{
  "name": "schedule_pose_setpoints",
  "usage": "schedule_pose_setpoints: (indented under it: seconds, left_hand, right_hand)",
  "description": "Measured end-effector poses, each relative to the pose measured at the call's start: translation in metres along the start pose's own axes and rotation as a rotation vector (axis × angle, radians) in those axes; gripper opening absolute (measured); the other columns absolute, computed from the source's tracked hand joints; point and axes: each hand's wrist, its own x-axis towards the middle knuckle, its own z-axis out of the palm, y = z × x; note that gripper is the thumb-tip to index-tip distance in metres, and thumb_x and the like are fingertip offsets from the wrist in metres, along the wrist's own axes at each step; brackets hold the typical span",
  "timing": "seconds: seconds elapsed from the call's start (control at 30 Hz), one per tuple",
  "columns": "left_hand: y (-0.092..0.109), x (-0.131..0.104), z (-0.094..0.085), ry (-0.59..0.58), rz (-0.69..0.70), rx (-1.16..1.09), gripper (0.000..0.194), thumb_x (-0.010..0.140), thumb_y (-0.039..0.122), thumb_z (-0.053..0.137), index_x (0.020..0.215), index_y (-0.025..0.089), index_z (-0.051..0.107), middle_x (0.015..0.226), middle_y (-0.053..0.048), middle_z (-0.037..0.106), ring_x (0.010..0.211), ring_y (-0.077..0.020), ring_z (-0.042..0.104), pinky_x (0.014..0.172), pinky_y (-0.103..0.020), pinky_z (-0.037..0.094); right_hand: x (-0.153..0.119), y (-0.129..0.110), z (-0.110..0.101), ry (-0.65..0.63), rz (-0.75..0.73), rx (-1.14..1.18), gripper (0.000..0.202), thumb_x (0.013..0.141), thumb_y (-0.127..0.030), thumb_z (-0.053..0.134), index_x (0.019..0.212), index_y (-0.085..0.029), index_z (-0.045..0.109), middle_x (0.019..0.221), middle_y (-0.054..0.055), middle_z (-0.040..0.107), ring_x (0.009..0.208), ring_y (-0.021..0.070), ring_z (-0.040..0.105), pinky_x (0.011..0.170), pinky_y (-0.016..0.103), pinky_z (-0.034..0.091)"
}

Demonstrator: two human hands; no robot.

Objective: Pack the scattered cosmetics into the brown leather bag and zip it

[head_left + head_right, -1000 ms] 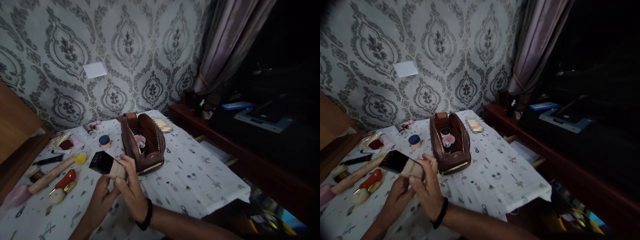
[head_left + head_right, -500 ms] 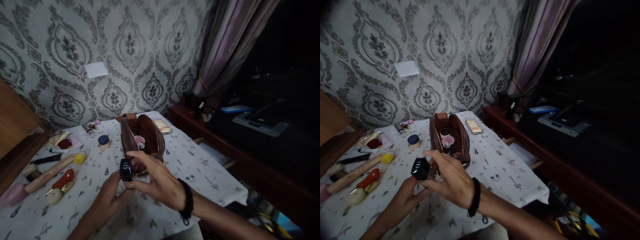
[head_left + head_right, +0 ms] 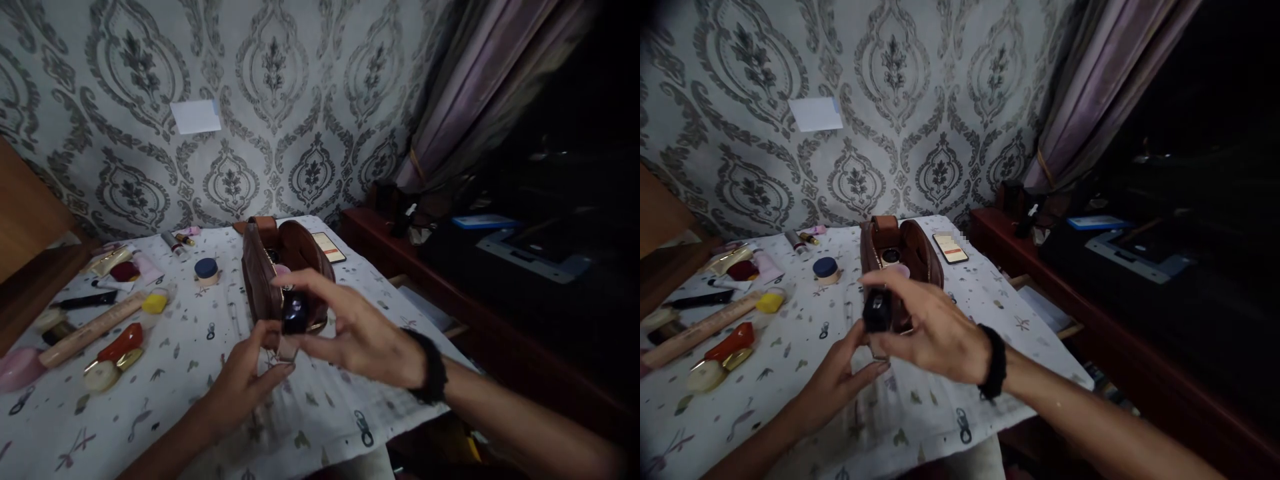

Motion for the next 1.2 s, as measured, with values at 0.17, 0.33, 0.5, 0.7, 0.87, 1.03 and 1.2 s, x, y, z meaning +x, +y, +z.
schedule_pose_setpoints:
  seconds: [0.17,0.33,0.5,0.7,0.87,1.03,1.2]
  left_hand:
    - [-0.026,-0.008,0.024,-0.084,-0.042,-0.012,0.033,0.090,0.033,0.059,0.120,0.023,0.055,0.093,-0.004,0.069,0.086,-0.0191,0.064,0.076,-0.028,0.049]
    - [-0.056,-0.016,0.044,-0.113,0.127,0.172,0.020,0.088,0.020,0.053,0.106,0.022,0.062,0.088,-0.005,0.070,0.085,-0.0195,0.065,0.079,-0.030,0.048]
    - [-0.061,-0.012,0.042,-0.131,0.197,0.214,0.020,0.090,0.019,0.050,0.105,0.022,0.062,0.086,-0.005,0.070,0.082,-0.0183,0.065,0.077,-0.028,0.049]
    - [-0.058,-0.006,0.034,-0.212,0.265,0.264,0.011,0.092,0.018,0.048,0.095,0.022,0.058,0.083,-0.004,0.069,0.077,-0.0176,0.063,0.073,-0.027,0.049]
    - [-0.060,-0.004,0.035,-0.217,0.298,0.279,0.012,0.093,0.015,0.046,0.095,0.022,0.057,0.082,-0.003,0.068,0.074,-0.0167,0.062,0.071,-0.027,0.048]
    - [-0.063,-0.003,0.035,-0.223,0.329,0.272,0.013,0.094,0.015,0.046,0.095,0.021,0.057,0.080,-0.003,0.068,0.072,-0.0165,0.060,0.068,-0.028,0.047]
    - [-0.063,-0.003,0.034,-0.220,0.335,0.255,0.014,0.094,0.014,0.045,0.097,0.022,0.057,0.083,-0.004,0.068,0.074,-0.0172,0.061,0.068,-0.028,0.047]
  right_hand:
    - [0.020,0.010,-0.033,0.204,-0.032,-0.030,0.046,0.084,-0.034,0.072,0.127,-0.024,0.056,0.105,0.002,0.066,0.088,0.0162,0.066,0.075,0.028,0.055]
    - [0.038,0.032,-0.042,0.230,-0.037,-0.213,0.046,0.086,-0.035,0.068,0.128,-0.020,0.055,0.102,0.002,0.067,0.083,0.0147,0.065,0.073,0.027,0.053]
    - [0.054,0.051,-0.038,0.105,0.005,-0.423,0.035,0.082,-0.032,0.071,0.112,-0.020,0.061,0.083,-0.004,0.066,0.066,0.0119,0.060,0.063,0.024,0.046]
    - [0.067,0.066,-0.033,-0.137,0.079,-0.503,0.020,0.074,-0.020,0.071,0.090,-0.022,0.059,0.069,-0.006,0.062,0.057,0.0113,0.055,0.054,0.022,0.034]
    - [0.074,0.076,-0.027,-0.287,0.101,-0.513,0.025,0.065,-0.010,0.072,0.077,-0.022,0.053,0.064,-0.005,0.056,0.053,0.0113,0.049,0.051,0.024,0.026]
    - [0.078,0.083,-0.018,-0.423,0.137,-0.610,0.032,0.062,-0.008,0.076,0.082,-0.022,0.055,0.071,-0.002,0.060,0.057,0.0135,0.052,0.051,0.025,0.027]
    - [0.080,0.087,-0.010,-0.438,0.181,-0.656,0.037,0.059,-0.005,0.079,0.085,-0.021,0.058,0.073,0.000,0.063,0.059,0.0171,0.057,0.051,0.027,0.027]
